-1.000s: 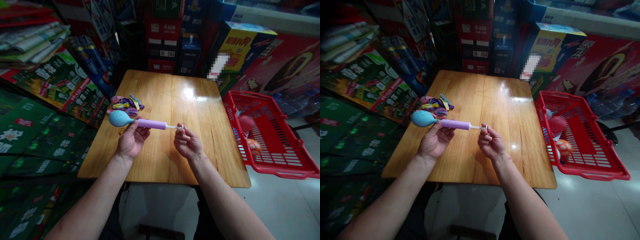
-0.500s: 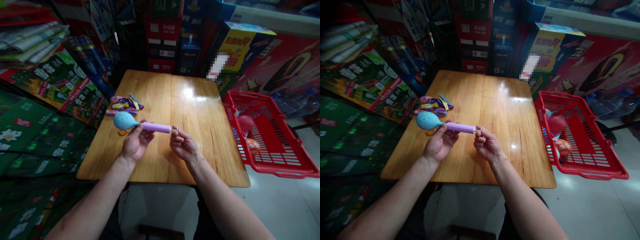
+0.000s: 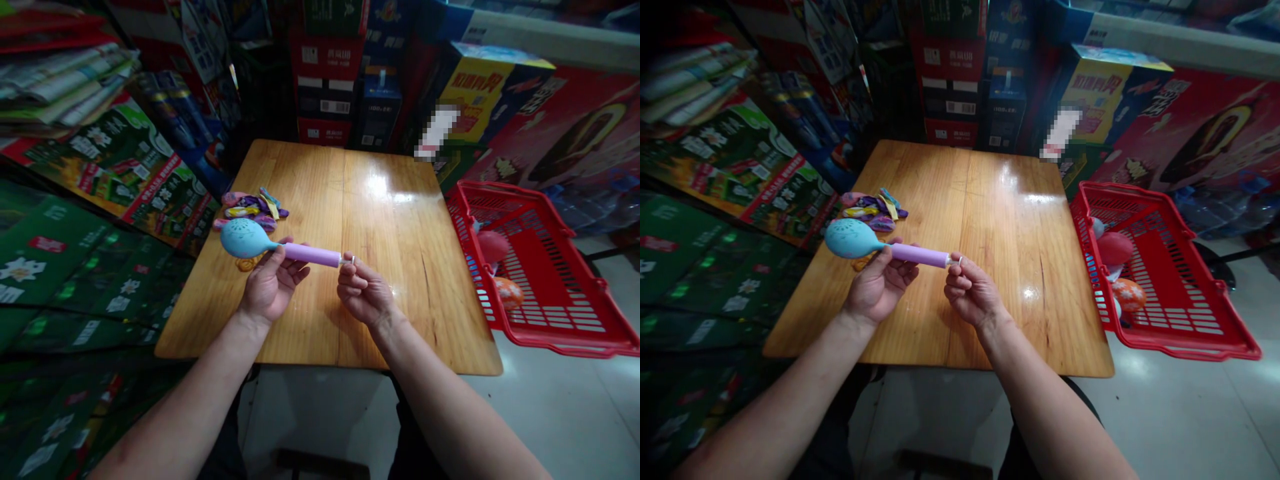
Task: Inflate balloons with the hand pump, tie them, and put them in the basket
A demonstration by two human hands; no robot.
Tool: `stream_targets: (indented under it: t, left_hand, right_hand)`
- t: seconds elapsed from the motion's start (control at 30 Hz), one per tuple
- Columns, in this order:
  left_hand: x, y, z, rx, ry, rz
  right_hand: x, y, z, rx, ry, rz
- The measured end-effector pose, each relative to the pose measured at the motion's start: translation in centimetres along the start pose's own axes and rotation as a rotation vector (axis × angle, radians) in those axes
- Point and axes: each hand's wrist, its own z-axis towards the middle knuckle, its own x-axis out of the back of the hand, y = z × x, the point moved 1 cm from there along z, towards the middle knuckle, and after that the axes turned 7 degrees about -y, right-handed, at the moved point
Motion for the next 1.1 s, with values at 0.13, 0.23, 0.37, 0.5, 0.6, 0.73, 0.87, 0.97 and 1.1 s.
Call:
stream_targets:
  t: [0.13, 0.23, 0.37, 0.5, 0.6, 0.73, 0.87, 0.97, 1.1]
  left_hand:
    - [0.5, 1.5, 0.5, -0.023, 0.031, -0.008]
    - [0.8, 2.7, 0.5, -0.112, 0.031, -0.005]
    - [0.4, 2.0, -0.2, -0.07, -0.027, 0.036]
    - [0.0, 0.4, -0.5, -0.002, -0.046, 0.037]
    - [0.0, 0.5, -0.2, -0.015, -0.035, 0.019]
    - [0.4, 2.0, 0.3, -0.046, 0.011, 0.003]
    - [0.3, 2.8, 0.2, -0.147, -0.004, 0.024]
    - [-0.1, 1.7, -0.2, -0.06, -0.061, 0.056]
    - [-0.9, -0.1, -0.2, 0.006, -0.056, 0.011]
  right_hand:
    - [-0.3, -1.7, -0.4, -0.002, -0.006, 0.014]
    - [-0.5, -2.6, -0.8, 0.069, -0.027, 0.013]
    - [-0.4, -1.7, -0.6, 0.014, -0.004, -0.036]
    - [0.0, -0.2, -0.1, -0.042, -0.014, -0.052]
    - [0.1, -0.1, 0.0, -0.042, -0.002, -0.036]
    - [0.0, -1.5, -0.4, -0.017, -0.018, -0.029]
    - [0.0, -2.6, -0.8, 0.09, -0.037, -0.037]
    - [0.2, -1.7, -0.7, 0.044, -0.007, -0.046]
    - [0.4, -0.6, -0.5, 0.01, -0.021, 0.002]
